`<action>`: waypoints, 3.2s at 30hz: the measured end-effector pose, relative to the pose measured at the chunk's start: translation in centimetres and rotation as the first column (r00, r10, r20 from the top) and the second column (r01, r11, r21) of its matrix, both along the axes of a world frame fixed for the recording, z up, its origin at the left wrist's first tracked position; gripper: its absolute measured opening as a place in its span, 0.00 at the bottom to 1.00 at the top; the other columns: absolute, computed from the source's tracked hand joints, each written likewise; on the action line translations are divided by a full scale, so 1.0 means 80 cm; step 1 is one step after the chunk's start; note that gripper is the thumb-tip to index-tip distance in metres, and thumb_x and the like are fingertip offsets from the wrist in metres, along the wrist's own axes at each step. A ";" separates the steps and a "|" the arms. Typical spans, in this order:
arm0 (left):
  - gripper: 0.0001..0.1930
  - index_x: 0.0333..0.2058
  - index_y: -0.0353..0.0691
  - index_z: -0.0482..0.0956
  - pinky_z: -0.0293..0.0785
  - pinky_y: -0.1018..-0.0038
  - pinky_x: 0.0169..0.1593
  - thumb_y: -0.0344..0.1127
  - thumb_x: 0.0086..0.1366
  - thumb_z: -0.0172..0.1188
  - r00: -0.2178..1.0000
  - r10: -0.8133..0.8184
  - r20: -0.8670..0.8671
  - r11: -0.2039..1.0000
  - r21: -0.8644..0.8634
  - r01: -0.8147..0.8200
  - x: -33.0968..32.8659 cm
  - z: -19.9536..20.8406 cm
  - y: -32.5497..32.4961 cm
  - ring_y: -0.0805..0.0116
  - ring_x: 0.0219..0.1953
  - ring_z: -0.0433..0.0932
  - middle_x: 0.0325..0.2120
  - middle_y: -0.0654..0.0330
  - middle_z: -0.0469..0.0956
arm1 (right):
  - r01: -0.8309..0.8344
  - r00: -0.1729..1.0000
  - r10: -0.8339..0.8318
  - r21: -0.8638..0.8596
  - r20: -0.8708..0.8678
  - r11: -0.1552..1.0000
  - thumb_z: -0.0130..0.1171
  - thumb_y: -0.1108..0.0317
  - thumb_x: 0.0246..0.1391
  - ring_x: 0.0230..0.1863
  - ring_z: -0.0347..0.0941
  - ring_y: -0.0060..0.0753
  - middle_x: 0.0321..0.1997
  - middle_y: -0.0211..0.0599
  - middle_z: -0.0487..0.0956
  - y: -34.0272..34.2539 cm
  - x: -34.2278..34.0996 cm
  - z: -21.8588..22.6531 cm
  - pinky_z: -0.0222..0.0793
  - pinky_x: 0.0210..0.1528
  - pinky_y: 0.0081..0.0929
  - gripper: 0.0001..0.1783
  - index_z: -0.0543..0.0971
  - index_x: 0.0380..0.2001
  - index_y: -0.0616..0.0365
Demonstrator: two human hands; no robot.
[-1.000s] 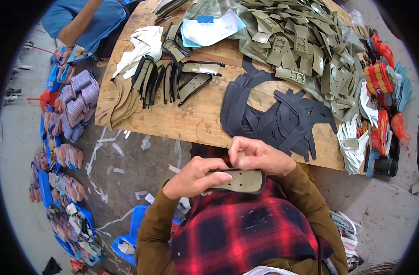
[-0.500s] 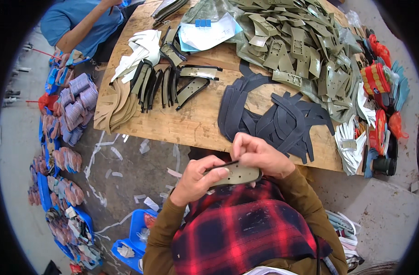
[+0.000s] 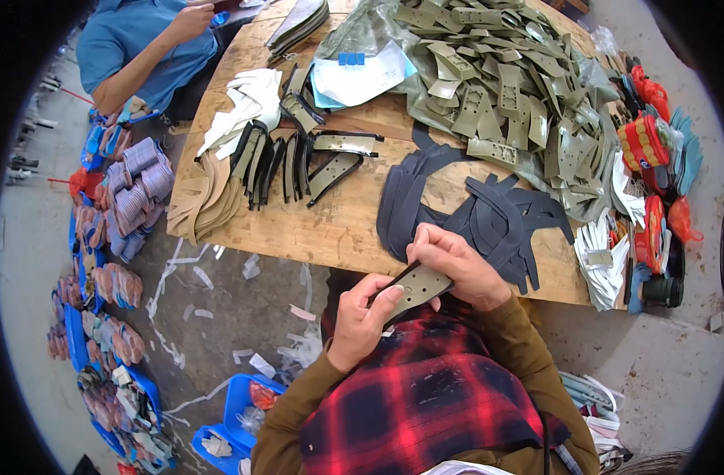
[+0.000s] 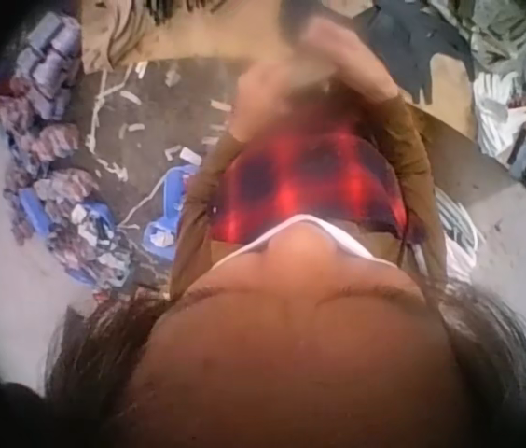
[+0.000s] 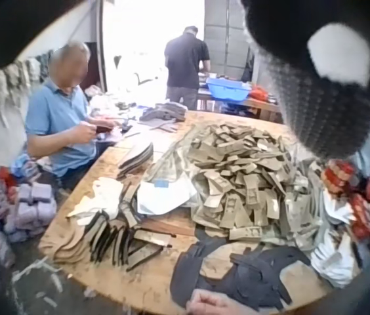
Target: The person assembles shoe components by hand, fitting a black rubber strip into a beige sole piece. The person repeatedly picks up a sole, inserts the strip, and places the finished unit on the table. Another person works in the background.
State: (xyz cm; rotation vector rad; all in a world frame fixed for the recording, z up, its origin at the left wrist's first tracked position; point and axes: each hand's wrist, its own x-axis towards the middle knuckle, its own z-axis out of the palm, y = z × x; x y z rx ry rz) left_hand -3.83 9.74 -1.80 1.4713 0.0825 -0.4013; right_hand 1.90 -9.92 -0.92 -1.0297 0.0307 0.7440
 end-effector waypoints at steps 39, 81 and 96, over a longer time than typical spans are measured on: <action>0.31 0.36 0.39 0.75 0.50 0.81 0.21 0.64 0.72 0.38 0.803 -0.338 -0.491 0.431 -0.839 -0.332 0.019 -0.048 -0.019 0.80 0.11 0.51 0.09 0.73 0.50 | 0.222 0.965 -0.252 0.276 0.079 0.935 0.50 0.53 0.68 0.46 0.69 0.19 0.42 0.31 0.75 0.035 0.009 -0.033 0.64 0.52 0.22 0.15 0.71 0.43 0.54; 0.33 0.62 0.31 0.63 0.71 0.62 0.48 0.55 0.71 0.49 0.911 0.016 0.411 0.765 0.582 -0.276 0.117 -0.029 0.079 0.58 0.46 0.76 0.44 0.46 0.75 | 0.225 0.962 -0.205 -0.100 0.178 0.969 0.51 0.68 0.66 0.44 0.75 0.23 0.44 0.36 0.79 0.029 -0.028 -0.038 0.71 0.49 0.22 0.19 0.69 0.58 0.61; 0.24 0.55 0.34 0.69 0.72 0.66 0.57 0.50 0.73 0.47 0.881 0.426 -0.208 0.625 -0.637 -0.452 0.028 -0.019 0.078 0.63 0.51 0.75 0.51 0.53 0.75 | 0.162 0.965 -0.137 -0.099 0.223 0.982 0.55 0.65 0.64 0.36 0.75 0.20 0.42 0.31 0.78 0.089 -0.009 -0.045 0.73 0.39 0.19 0.19 0.70 0.55 0.60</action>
